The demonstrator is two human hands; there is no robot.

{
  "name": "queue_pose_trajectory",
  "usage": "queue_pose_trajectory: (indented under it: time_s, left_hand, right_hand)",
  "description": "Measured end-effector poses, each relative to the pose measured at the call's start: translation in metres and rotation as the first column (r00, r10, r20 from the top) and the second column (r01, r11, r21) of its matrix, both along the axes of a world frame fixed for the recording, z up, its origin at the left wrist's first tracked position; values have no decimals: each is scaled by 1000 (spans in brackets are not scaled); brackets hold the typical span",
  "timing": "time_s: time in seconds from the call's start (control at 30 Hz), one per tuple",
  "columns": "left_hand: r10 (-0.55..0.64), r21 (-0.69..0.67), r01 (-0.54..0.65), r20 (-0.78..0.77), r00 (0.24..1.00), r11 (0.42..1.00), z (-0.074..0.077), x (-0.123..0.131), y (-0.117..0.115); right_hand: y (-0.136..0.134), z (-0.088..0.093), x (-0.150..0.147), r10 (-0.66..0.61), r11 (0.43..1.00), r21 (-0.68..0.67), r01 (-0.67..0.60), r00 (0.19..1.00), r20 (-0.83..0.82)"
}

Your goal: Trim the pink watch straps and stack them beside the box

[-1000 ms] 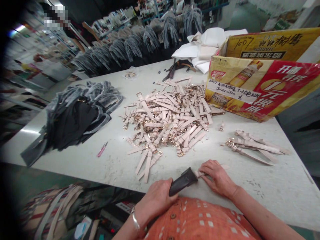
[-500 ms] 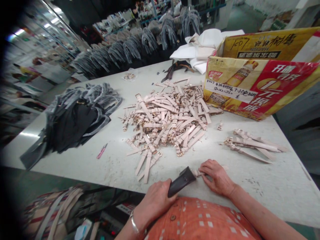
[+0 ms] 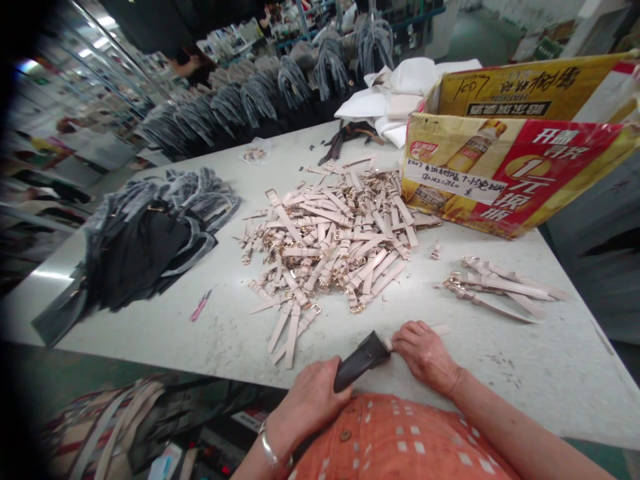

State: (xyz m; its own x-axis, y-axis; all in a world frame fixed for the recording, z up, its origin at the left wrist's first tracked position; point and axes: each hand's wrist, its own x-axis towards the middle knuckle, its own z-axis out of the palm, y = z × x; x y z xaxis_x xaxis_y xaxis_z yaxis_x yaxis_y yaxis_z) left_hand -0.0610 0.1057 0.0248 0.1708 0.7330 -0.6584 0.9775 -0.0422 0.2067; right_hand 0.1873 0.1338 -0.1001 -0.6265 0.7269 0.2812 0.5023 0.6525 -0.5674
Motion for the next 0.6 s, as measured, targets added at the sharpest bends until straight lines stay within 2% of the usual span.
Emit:
queue_pose_trajectory:
  time_s: [0.23, 0.6]
  left_hand:
    - [5, -12, -5, 6, 1000, 1000, 0, 0, 0]
    - [13, 34, -14, 16, 1000, 999, -7, -2, -3]
  right_hand:
    - [4, -3, -4, -65, 995, -80, 63, 998, -23]
    - [5, -4, -12, -164, 986, 7, 164, 985, 51]
